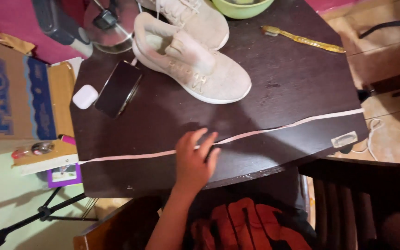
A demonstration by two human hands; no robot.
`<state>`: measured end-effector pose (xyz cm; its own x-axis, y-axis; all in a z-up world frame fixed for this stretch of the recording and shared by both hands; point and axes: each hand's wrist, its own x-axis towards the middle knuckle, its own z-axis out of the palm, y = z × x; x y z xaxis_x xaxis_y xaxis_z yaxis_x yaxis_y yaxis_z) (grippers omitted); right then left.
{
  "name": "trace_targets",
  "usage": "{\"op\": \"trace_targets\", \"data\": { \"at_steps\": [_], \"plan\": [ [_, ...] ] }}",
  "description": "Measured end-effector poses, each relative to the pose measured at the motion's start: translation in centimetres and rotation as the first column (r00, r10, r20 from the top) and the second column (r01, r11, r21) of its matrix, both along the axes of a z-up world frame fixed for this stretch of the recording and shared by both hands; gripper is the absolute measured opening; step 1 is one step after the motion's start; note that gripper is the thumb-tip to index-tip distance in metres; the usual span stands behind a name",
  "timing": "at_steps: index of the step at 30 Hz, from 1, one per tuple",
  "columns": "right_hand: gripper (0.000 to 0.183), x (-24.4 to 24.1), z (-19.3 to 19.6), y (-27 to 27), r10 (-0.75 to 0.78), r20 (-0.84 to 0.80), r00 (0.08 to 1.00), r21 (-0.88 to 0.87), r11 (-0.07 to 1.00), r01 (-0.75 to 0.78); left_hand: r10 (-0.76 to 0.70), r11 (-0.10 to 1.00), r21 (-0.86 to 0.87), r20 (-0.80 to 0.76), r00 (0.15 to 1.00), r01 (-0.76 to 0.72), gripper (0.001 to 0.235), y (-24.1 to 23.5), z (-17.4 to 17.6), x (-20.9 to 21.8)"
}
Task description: The person cleans a white shoelace on a table using a toothbrush and water from a green bowl. They briefly interact with a smartphone on the table before resuming the cleaning process.
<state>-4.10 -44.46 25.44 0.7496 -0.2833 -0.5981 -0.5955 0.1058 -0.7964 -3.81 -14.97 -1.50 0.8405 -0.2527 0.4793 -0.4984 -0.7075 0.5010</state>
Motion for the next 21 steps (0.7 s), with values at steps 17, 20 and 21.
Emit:
{"op": "trace_targets", "data": {
  "at_steps": [17,20,21],
  "plan": [
    [0.036,4.1,-25.9,-3.3,0.83,0.397,0.392,-0.897,0.442,-0.026,0.457,0.804,0.39,0.079,0.886,-0.449,0.06,8.4,0.4,-3.6],
    [0.034,10.8,-25.2,-5.8,0.801,0.448,0.397,-0.892,0.365,0.267,0.282,0.936,0.234,-0.057,0.958,-0.262,0.057,4.9,-0.2,-4.2],
    [0.045,12.8,-25.7,-6.5,0.723,0.263,0.639,-0.963,0.154,0.222,0.238,0.933,0.29,-0.054,0.97,-0.213,0.057,4.0,0.6,-4.3]
  ]
}}
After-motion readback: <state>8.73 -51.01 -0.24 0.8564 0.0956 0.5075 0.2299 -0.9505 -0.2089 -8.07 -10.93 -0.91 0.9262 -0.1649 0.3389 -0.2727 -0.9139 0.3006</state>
